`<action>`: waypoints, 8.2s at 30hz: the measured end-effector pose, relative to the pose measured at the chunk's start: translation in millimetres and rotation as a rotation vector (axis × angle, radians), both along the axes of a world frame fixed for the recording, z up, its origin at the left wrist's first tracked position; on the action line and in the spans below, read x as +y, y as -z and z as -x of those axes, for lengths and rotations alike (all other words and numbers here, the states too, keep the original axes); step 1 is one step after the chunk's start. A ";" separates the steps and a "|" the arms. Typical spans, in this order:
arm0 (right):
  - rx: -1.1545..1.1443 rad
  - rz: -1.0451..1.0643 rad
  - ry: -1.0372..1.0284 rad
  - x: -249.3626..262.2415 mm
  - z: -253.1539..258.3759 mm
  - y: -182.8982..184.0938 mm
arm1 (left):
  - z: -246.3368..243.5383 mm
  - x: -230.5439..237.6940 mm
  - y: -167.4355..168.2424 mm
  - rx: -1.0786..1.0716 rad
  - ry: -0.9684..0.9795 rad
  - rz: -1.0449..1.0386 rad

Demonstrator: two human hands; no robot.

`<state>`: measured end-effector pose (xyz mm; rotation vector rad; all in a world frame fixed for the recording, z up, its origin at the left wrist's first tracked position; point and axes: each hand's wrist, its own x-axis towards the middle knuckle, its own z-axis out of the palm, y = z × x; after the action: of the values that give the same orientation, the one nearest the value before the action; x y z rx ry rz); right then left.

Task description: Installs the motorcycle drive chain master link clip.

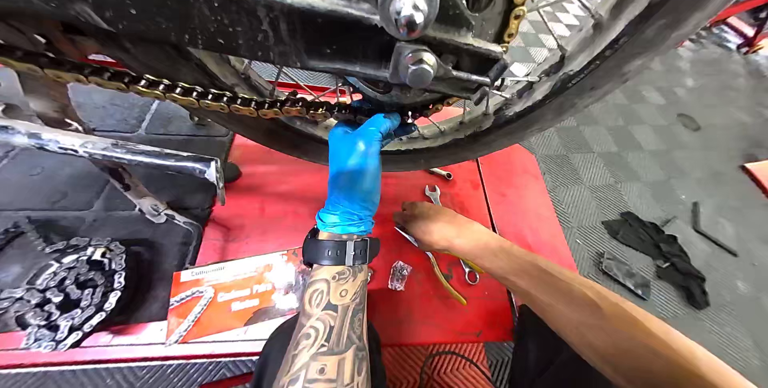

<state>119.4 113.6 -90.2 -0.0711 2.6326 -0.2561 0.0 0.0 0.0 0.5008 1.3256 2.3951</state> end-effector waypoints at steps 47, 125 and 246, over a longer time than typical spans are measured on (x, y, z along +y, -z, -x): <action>1.485 0.790 0.792 -35.0 39.2 -104.3 | 1.6 -1.3 3.5 0.067 -0.019 0.027; -0.231 -0.127 0.441 -21.5 -62.3 -14.0 | -6.3 1.4 5.7 0.100 0.027 -0.059; 1.022 0.217 0.292 54.1 -17.4 -58.2 | -34.9 -130.4 65.6 1.221 0.661 1.622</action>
<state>136.9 167.7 -32.0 0.1576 3.6123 -0.7748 34.9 -130.4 -65.6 1.4494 2.3239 -0.1134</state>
